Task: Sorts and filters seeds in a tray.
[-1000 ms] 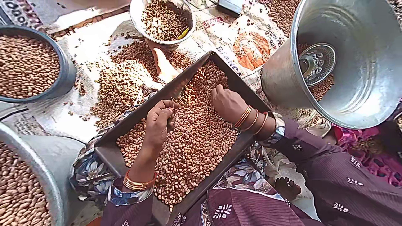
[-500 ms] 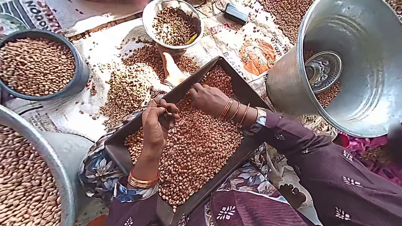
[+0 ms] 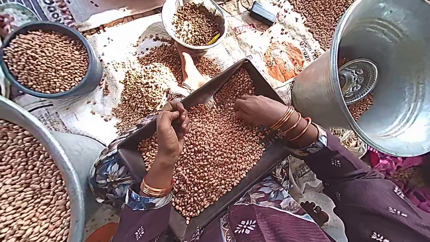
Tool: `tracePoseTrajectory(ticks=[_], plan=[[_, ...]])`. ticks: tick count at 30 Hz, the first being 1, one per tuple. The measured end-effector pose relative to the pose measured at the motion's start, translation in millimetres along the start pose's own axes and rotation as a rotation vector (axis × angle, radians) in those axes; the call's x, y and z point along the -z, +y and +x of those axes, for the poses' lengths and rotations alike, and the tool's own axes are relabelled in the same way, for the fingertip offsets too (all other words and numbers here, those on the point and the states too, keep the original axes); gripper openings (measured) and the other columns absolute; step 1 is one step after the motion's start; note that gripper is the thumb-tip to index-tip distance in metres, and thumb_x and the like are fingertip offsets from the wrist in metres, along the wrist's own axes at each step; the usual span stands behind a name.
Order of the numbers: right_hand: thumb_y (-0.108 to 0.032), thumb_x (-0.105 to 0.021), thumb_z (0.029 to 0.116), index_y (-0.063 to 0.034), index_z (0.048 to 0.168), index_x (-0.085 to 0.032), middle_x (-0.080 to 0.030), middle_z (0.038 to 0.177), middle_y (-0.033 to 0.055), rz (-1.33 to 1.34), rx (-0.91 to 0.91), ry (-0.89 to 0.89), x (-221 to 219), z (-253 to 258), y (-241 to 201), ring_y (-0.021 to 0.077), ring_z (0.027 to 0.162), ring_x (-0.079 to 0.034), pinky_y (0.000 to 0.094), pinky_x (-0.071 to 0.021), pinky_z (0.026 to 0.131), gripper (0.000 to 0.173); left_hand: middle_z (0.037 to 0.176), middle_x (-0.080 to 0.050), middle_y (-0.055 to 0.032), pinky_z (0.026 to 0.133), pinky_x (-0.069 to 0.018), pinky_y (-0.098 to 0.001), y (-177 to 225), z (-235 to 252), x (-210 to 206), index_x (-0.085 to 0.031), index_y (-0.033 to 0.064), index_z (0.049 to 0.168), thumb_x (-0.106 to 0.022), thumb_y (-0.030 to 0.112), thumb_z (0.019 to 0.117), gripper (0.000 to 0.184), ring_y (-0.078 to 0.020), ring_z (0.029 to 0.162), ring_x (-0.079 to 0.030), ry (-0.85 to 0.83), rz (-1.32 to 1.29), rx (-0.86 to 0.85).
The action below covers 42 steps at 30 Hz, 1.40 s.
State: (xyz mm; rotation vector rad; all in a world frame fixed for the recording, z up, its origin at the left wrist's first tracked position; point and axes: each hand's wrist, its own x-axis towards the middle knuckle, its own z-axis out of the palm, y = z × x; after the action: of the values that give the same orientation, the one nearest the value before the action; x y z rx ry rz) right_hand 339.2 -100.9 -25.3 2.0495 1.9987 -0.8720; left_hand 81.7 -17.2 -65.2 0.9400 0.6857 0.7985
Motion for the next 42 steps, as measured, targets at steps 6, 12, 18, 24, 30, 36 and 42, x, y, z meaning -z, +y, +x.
tracePoseTrajectory(ticks=[6,12,18,24,30,36,42], plan=[[-0.018,-0.048,0.1077,-0.0057,0.117,-0.067,-0.069,0.104,0.0172,0.003,0.019,0.275,6,-14,10,0.0363,0.091,-0.070,0.0554,-0.0553,0.077,0.024,0.061,-0.042,0.0105,0.042,-0.0299,-0.0121,0,-3,-1,-0.058,0.0207,0.087,-0.032,0.031,0.1116,0.037,0.0003,0.044,-0.034,0.016,0.186,-0.001],[-0.024,-0.051,0.1080,-0.0031,0.111,-0.067,-0.070,0.100,0.0179,-0.037,-0.042,-0.111,-11,-20,16,0.0366,0.097,-0.069,0.0552,-0.0536,0.082,0.027,0.062,-0.042,0.0076,0.041,-0.0295,-0.0130,-1,-1,-2,-0.062,0.0122,0.132,-0.032,0.018,0.1106,0.037,-0.0005,0.043,-0.034,0.022,0.215,0.046],[-0.013,-0.058,0.1029,-0.0070,0.106,-0.071,-0.071,0.097,0.0120,0.038,0.081,0.104,-1,-26,15,0.0303,0.089,-0.070,0.0512,-0.0557,0.077,0.014,0.062,-0.047,0.0076,0.043,-0.0329,-0.0125,-6,-1,-3,-0.065,0.0101,0.120,-0.033,0.016,0.1112,0.033,0.0003,0.046,-0.039,-0.010,0.272,0.088],[-0.010,-0.049,0.1055,-0.0088,0.125,-0.067,-0.066,0.116,0.0166,-0.042,0.006,0.360,21,6,12,0.0357,0.095,-0.070,0.0543,-0.0566,0.078,0.027,0.060,-0.045,0.0079,0.044,-0.0311,-0.0129,-8,-1,-6,-0.066,0.0080,0.114,-0.035,0.015,0.1111,0.032,0.0005,0.046,-0.036,-0.044,0.290,0.130],[-0.007,-0.052,0.1027,-0.0061,0.127,-0.064,-0.068,0.114,0.0164,0.073,0.242,0.113,-8,31,-21,0.0322,0.099,-0.069,0.0494,-0.0565,0.082,0.027,0.059,-0.043,0.0079,0.045,-0.0322,-0.0134,-7,2,-2,-0.067,0.0077,0.114,-0.036,0.015,0.1106,0.032,-0.0002,0.046,-0.037,-0.001,0.277,0.104],[0.004,-0.052,0.0971,-0.0025,0.127,-0.064,-0.062,0.120,0.0226,-0.102,-0.116,0.467,11,19,-13,0.0422,0.097,-0.067,0.0533,-0.0566,0.072,0.033,0.063,-0.046,0.0076,0.045,-0.0328,-0.0130,-4,2,0,-0.067,0.0086,0.111,-0.039,0.016,0.1108,0.029,-0.0004,0.047,-0.038,0.026,0.260,0.100],[-0.006,-0.059,0.0963,-0.0140,0.103,-0.075,-0.073,0.091,0.0110,0.053,0.007,0.128,8,14,-3,0.0340,0.082,-0.071,0.0585,-0.0528,0.066,0.019,0.076,-0.060,0.0058,0.051,-0.0372,-0.0176,-4,1,2,-0.070,0.0124,0.108,-0.061,0.017,0.1032,0.012,-0.0012,0.053,-0.043,-0.034,0.692,-0.032]])
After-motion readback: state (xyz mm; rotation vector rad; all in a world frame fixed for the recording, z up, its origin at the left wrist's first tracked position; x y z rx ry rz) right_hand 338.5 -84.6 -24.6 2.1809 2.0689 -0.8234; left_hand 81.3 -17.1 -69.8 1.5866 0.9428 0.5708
